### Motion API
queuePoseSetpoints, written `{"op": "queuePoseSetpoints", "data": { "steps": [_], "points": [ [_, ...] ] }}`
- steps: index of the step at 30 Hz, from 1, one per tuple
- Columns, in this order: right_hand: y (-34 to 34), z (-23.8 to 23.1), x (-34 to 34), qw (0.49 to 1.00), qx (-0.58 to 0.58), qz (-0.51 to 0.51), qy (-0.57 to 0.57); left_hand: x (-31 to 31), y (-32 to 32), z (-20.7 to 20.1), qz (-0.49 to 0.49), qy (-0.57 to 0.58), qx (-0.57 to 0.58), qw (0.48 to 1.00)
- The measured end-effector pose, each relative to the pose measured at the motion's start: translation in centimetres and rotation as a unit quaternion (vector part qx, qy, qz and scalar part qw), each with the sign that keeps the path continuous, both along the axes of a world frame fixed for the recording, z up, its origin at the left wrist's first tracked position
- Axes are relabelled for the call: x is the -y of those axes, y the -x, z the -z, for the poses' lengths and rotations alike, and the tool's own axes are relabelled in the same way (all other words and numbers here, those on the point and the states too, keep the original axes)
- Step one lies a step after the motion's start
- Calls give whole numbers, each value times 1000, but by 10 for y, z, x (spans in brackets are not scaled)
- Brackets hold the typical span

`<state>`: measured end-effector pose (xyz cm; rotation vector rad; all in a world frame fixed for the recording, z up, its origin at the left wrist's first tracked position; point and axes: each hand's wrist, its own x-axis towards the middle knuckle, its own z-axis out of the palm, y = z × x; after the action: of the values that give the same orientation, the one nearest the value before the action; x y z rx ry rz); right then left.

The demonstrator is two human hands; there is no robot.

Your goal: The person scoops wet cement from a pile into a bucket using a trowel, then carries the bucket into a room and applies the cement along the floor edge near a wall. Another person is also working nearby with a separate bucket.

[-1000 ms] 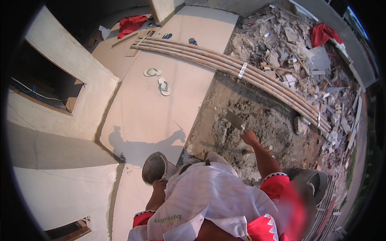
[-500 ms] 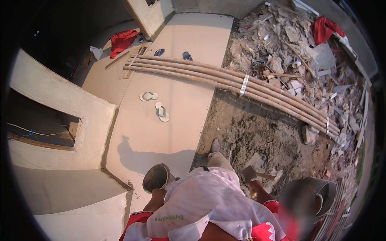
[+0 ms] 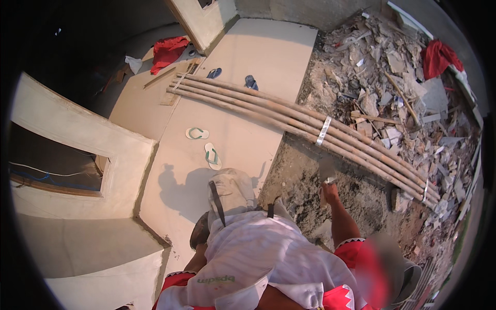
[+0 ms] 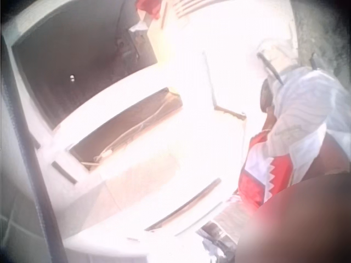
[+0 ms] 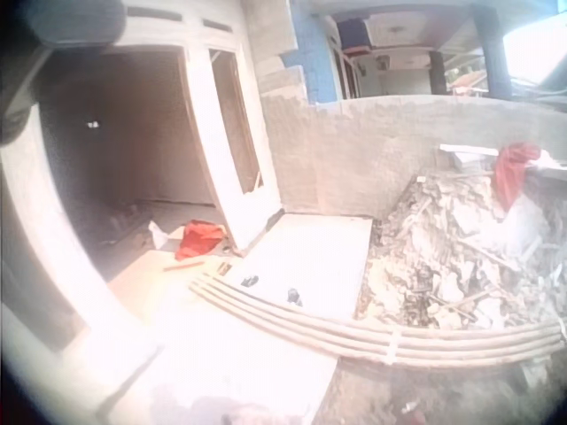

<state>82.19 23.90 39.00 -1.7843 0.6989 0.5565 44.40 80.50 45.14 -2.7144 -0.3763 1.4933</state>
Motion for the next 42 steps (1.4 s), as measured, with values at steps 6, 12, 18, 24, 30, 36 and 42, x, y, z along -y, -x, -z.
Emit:
{"op": "queuePoseSetpoints", "data": {
  "steps": [6,12,18,24,30,36,42],
  "points": [
    [-76,0,-65,996,-7,-14,-84,-12,-34,58,-34,13,32,999],
    [-136,22,-105,993,-70,-71,-61,-33,-98,77,-67,9,70,995],
    [-178,16,-126,968,-223,-50,104,-68,-196,-5,-521,56,121,843],
    [-264,-64,-172,945,-180,-272,11,-128,-286,-79,-573,74,195,792],
    [-432,-84,-309,851,-68,-470,225,-193,-359,-59,-595,104,335,723],
    [-561,-128,-412,943,-39,-325,52,-262,-450,-62,-599,67,177,778],
    [-673,-116,-449,836,55,-525,152,-309,-550,-82,-642,57,142,751]
  ]
}}
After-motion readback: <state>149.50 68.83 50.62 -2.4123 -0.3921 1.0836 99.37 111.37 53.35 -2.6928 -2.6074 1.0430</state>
